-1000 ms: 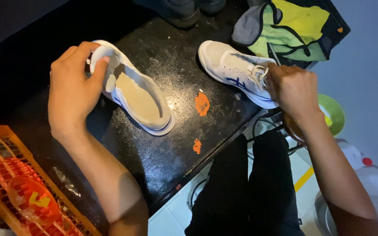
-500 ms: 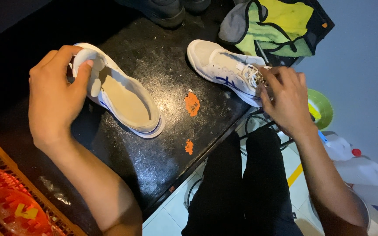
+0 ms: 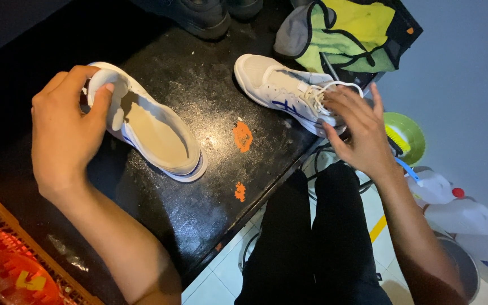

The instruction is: The person removes the laces from a white sneaker and then uses a brush to scrub the sole and sides of the shoe. They also use a cloth to wipe the shoe clean.

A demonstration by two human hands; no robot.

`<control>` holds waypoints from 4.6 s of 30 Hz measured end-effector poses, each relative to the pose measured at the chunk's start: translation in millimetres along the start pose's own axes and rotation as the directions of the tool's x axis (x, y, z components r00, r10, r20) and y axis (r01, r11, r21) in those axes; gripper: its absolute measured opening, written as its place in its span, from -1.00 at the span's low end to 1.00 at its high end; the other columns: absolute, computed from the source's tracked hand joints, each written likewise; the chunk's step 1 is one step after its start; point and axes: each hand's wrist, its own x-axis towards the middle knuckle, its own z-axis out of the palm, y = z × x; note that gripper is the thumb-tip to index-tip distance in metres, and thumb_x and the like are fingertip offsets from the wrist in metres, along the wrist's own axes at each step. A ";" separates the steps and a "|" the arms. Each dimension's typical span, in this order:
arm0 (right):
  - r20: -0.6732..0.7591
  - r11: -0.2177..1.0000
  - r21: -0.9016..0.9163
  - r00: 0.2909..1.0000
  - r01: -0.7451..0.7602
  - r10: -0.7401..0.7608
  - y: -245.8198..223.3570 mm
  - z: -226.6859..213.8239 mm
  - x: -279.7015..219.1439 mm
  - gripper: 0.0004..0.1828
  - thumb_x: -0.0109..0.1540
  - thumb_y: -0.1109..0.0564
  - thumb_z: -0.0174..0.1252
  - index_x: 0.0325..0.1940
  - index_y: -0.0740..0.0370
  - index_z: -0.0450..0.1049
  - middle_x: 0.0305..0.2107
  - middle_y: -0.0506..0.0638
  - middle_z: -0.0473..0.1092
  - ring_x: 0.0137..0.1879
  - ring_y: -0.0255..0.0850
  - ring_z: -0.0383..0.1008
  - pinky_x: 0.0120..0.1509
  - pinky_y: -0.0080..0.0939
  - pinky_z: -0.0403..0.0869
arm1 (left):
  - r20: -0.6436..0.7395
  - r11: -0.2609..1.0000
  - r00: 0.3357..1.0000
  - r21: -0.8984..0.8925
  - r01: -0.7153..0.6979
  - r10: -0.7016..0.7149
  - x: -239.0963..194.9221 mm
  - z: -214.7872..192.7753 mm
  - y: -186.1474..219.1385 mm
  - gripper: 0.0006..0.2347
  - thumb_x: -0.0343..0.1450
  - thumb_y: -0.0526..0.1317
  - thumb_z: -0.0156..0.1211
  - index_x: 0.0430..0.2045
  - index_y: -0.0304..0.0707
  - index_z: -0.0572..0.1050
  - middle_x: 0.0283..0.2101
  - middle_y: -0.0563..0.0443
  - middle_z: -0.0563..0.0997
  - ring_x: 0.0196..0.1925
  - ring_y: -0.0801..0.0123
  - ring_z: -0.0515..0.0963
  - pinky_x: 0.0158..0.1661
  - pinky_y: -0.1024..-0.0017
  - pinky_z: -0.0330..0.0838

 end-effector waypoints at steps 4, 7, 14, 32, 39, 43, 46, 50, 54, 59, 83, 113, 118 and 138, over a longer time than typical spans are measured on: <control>-0.082 0.995 -0.005 0.992 -0.097 0.096 12.2 2.1 -8.0 -0.20 0.11 -0.04 0.25 0.33 0.18 0.06 0.26 0.30 -0.07 0.38 0.21 -0.03 0.35 0.36 0.13 | -0.001 1.000 1.000 -0.002 0.014 -0.014 -1.3 -2.1 3.5 -0.87 0.48 -0.34 0.06 -0.17 -0.40 0.50 -0.34 -0.21 0.45 -0.32 0.06 0.43 -0.28 0.22 0.23; 0.017 0.936 0.235 0.964 -0.261 0.264 30.0 17.5 -16.5 -0.06 0.05 -0.03 0.26 0.39 -0.02 -0.10 0.34 0.23 -0.32 0.46 0.19 -0.30 0.43 0.38 -0.07 | -0.003 1.000 1.000 -0.001 -0.002 0.002 -0.3 -2.3 3.6 -0.87 0.48 -0.35 0.06 -0.18 -0.42 0.49 -0.35 -0.22 0.45 -0.32 0.06 0.42 -0.29 0.22 0.22; -0.071 0.906 0.365 0.964 -0.215 0.258 23.5 37.7 -8.9 -0.06 -0.01 0.07 0.33 0.28 0.26 -0.07 0.19 0.24 0.03 0.25 0.05 0.15 0.31 -0.02 0.15 | -0.002 0.999 1.000 -0.033 0.013 -0.014 0.3 -1.8 2.4 -0.87 0.46 -0.35 0.04 -0.19 -0.41 0.48 -0.36 -0.21 0.44 -0.34 0.08 0.41 -0.31 0.24 0.21; -0.367 0.972 -0.192 0.928 -0.138 0.060 -74.9 104.9 -23.8 -0.46 0.13 0.07 0.24 0.09 0.09 0.14 0.05 0.43 0.15 0.14 0.22 0.24 0.01 0.20 0.26 | 0.016 1.000 1.000 -0.014 -0.013 0.013 2.3 0.0 3.4 -0.88 0.49 -0.37 0.04 -0.18 -0.45 0.48 -0.33 -0.21 0.46 -0.30 0.11 0.41 -0.26 0.27 0.21; -0.379 0.983 0.048 0.907 -0.179 0.183 -78.8 93.3 -10.0 -0.41 0.11 0.05 0.31 0.07 0.27 0.18 0.04 0.38 0.17 0.14 0.21 0.24 0.09 0.11 0.26 | 0.004 0.999 0.999 -0.021 -0.034 0.034 1.8 -1.6 3.5 -0.87 0.48 -0.37 0.03 -0.19 -0.46 0.48 -0.34 -0.24 0.46 -0.29 0.06 0.42 -0.25 0.24 0.21; -0.442 0.943 0.299 0.854 -0.146 0.273 -76.2 93.8 -1.1 -0.44 0.01 0.14 0.39 -0.07 0.34 0.26 0.00 0.30 0.25 0.14 0.10 0.28 0.23 0.00 0.26 | -0.013 1.000 1.000 -0.017 -0.009 0.009 1.8 -1.1 1.9 -0.89 0.45 -0.37 0.04 -0.22 -0.43 0.48 -0.37 -0.22 0.44 -0.35 0.09 0.40 -0.32 0.25 0.20; -0.313 0.853 0.387 0.821 -0.350 0.478 -81.3 93.4 2.3 -0.36 -0.06 0.08 0.41 0.01 0.29 0.30 0.01 0.17 0.27 0.15 -0.08 0.30 0.23 -0.19 0.28 | -0.024 0.998 1.000 -0.057 -0.016 0.015 1.7 -2.0 -0.1 -0.87 0.43 -0.37 0.04 -0.22 -0.44 0.46 -0.35 -0.22 0.45 -0.31 0.08 0.42 -0.27 0.28 0.22; -0.300 0.808 0.481 0.802 -0.341 0.517 -88.0 102.3 16.1 -0.23 -0.09 0.11 0.43 0.08 0.32 0.19 -0.01 0.15 0.28 0.12 -0.13 0.30 0.19 -0.26 0.28 | -0.040 0.998 0.999 -0.058 0.003 -0.006 -1.6 -4.1 -4.8 -0.85 0.39 -0.33 0.03 -0.22 -0.39 0.46 -0.34 -0.25 0.46 -0.31 0.01 0.45 -0.28 0.23 0.23; -0.265 0.794 0.528 0.831 -0.300 0.490 -96.8 109.2 52.8 -0.21 -0.12 0.08 0.44 0.09 0.26 0.21 -0.04 0.11 0.32 0.06 -0.16 0.35 0.16 -0.28 0.29 | -0.040 0.995 0.998 -0.089 0.040 -0.044 -5.9 -10.1 -5.7 -0.83 0.36 -0.32 0.02 -0.23 -0.31 0.48 -0.37 -0.23 0.48 -0.31 0.01 0.47 -0.27 0.22 0.23; -0.378 0.774 0.629 0.838 -0.080 0.393 -106.4 136.9 108.4 -0.26 -0.20 0.15 0.56 -0.12 0.36 0.25 -0.30 0.28 0.37 -0.15 0.18 0.44 -0.06 0.02 0.36 | -0.043 0.980 0.987 -0.132 0.148 -0.155 -11.4 -22.1 -1.0 -0.87 0.34 -0.35 0.09 -0.29 -0.28 0.51 -0.44 -0.28 0.50 -0.32 -0.20 0.53 -0.34 0.09 0.40; -0.076 0.732 0.681 0.994 -0.003 0.075 -137.3 130.6 165.3 0.11 0.04 0.18 0.35 0.36 0.36 -0.34 0.16 0.54 -0.15 0.28 0.52 -0.09 0.33 0.40 -0.05 | -0.027 0.896 0.908 -0.177 0.407 -0.418 -35.9 -58.3 7.5 -0.86 0.32 -0.40 0.03 -0.33 -0.35 0.51 -0.38 -0.44 0.53 -0.35 -0.40 0.46 -0.45 0.09 0.46; -0.047 0.922 0.374 0.990 -0.105 0.131 -40.4 29.1 -2.5 -0.75 0.01 0.45 0.14 -0.24 0.44 0.34 0.11 0.39 0.13 0.23 0.41 0.13 0.15 0.31 0.27 | 0.154 0.901 0.946 -0.378 -0.211 0.286 17.4 25.1 91.1 -0.87 0.32 -0.42 -0.04 -0.33 -0.42 0.43 -0.42 -0.35 0.50 -0.32 -0.26 0.51 -0.32 0.06 0.38; -0.005 0.937 0.312 0.986 -0.157 0.167 -16.9 17.7 -13.7 -0.73 0.00 0.45 0.16 -0.24 0.41 0.37 0.12 0.32 0.15 0.25 0.34 0.15 0.14 0.22 0.31 | 0.221 0.945 0.944 -0.273 -0.182 0.246 29.5 52.6 92.2 -0.86 0.32 -0.39 -0.01 -0.29 -0.36 0.43 -0.39 -0.25 0.51 -0.31 -0.18 0.53 -0.31 0.06 0.38; -0.087 0.886 0.457 0.987 -0.082 0.137 15.7 30.1 -22.8 -0.41 0.11 0.47 0.02 0.21 0.19 0.21 0.20 0.32 0.02 0.27 0.31 0.08 0.22 0.20 0.25 | 0.280 0.831 0.920 0.414 -0.373 0.274 29.9 126.4 143.0 -0.62 0.30 -0.14 0.20 0.01 -0.11 0.43 -0.08 -0.21 0.53 0.08 0.11 0.45 0.21 -0.05 -0.38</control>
